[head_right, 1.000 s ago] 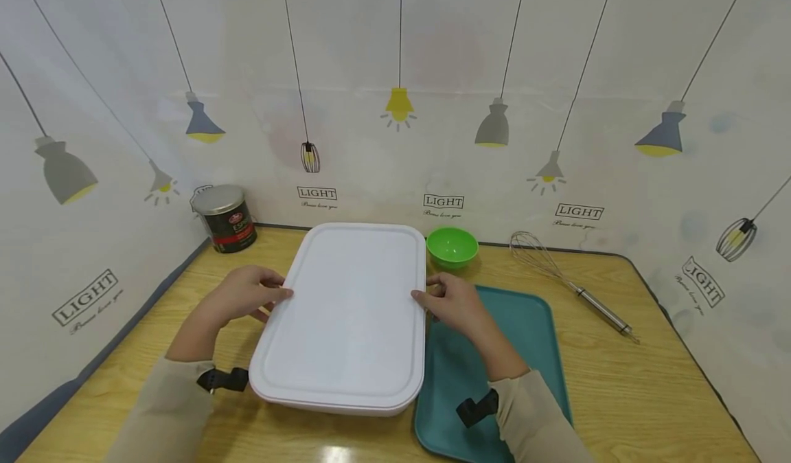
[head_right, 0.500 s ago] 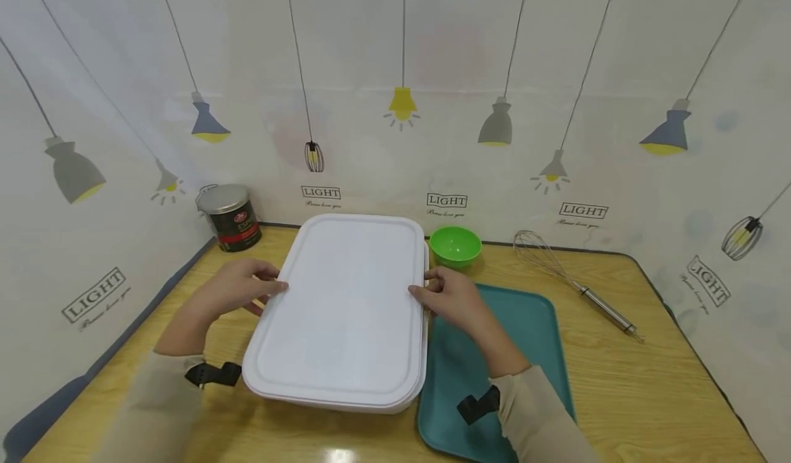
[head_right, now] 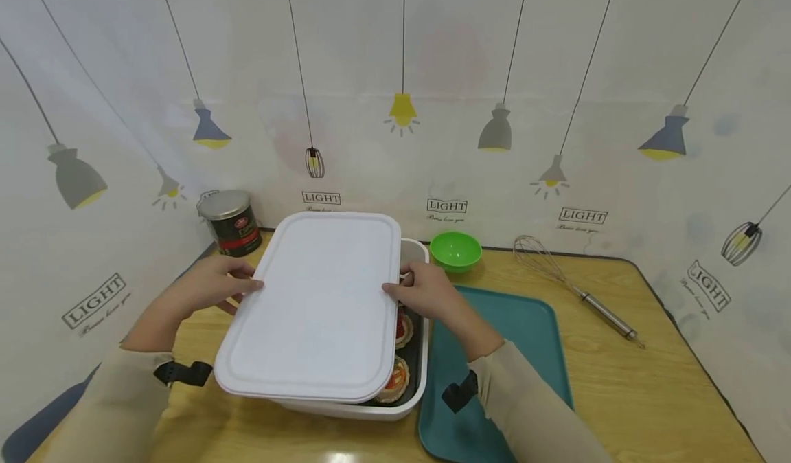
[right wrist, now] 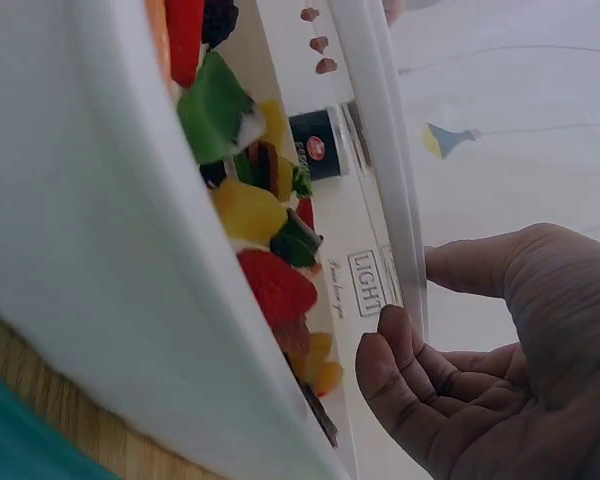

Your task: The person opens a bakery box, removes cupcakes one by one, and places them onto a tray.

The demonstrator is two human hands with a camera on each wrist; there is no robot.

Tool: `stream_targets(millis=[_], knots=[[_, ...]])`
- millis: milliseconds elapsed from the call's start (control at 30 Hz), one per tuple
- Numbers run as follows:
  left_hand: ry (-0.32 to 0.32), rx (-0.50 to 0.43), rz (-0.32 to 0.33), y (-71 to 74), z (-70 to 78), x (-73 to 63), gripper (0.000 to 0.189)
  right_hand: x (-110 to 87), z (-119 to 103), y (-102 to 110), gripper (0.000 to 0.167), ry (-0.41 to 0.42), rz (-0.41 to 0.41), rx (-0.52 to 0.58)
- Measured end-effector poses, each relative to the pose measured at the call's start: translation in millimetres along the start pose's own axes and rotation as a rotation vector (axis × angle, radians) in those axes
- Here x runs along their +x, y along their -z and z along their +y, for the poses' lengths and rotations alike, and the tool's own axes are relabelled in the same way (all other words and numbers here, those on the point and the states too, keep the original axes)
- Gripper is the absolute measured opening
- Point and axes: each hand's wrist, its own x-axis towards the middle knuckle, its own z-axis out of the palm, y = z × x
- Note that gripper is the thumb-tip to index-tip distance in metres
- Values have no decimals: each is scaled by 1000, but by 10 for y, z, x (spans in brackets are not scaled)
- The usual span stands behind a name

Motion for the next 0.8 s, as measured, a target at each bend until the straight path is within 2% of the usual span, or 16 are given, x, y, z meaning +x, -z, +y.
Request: stream_targets(millis=[367, 600, 800], knots=[[81, 81, -13, 403, -364, -244, 43, 242, -337, -393, 40, 5, -113, 84], [141, 89, -32, 583, -457, -356, 47, 364, -511, -521, 38, 2, -181, 99], [148, 133, -22, 727, -542, -421, 53, 442, -631, -606, 43, -10, -232, 126]])
